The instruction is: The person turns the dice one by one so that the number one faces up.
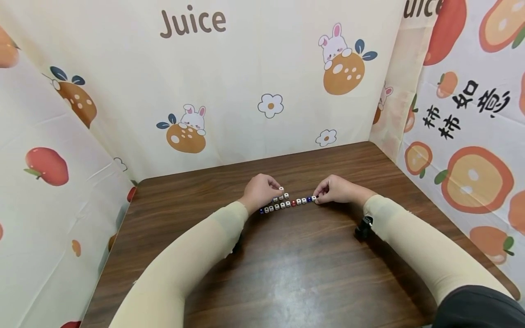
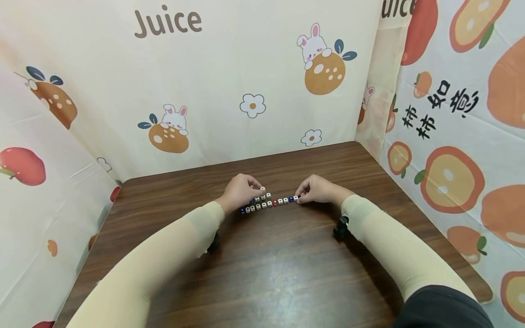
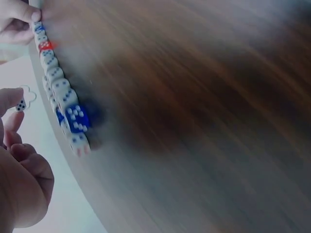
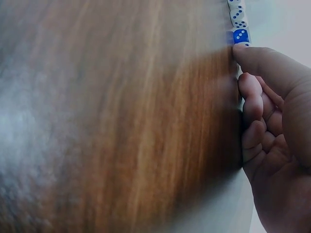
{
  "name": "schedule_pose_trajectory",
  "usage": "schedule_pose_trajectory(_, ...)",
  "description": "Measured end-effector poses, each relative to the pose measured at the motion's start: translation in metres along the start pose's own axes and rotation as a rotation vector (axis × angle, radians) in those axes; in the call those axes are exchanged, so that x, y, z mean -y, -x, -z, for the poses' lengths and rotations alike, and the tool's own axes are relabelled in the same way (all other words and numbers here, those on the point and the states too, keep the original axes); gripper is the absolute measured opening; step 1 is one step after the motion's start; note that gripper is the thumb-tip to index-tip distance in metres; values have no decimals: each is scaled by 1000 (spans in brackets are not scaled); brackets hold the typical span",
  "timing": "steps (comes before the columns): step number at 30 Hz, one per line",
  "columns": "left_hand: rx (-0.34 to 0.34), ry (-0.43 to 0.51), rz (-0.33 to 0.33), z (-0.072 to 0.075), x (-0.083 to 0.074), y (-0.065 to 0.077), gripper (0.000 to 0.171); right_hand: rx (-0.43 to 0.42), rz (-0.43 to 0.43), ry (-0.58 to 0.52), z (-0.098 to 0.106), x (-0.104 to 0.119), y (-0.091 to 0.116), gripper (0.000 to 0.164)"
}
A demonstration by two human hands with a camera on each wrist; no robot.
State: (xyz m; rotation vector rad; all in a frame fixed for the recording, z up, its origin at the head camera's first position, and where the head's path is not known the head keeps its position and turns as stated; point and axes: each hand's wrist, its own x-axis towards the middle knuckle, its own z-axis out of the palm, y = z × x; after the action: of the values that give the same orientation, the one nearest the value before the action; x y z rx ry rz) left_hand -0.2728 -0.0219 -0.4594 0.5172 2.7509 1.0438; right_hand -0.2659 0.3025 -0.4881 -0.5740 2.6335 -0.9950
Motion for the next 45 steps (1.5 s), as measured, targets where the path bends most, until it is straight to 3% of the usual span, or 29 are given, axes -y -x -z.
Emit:
schedule_pose_trajectory(9,30,-81,6,-22,-20,-12,15,-7,9,-4,0,2,2,6)
schedule_pose_trajectory(17,23,-123,-1,-25,-30,-16,15,-8,-5,-6,0,5,0,7)
schedule_pose_trajectory(28,68,-202,5,-26,-31,-17,16,-5,-20,-5,-1,6,-1,6)
schedule_pose_trajectory(45,95,-204,32,-30,-25,-21,19,-10,-6,-8,-2,5,-2,7)
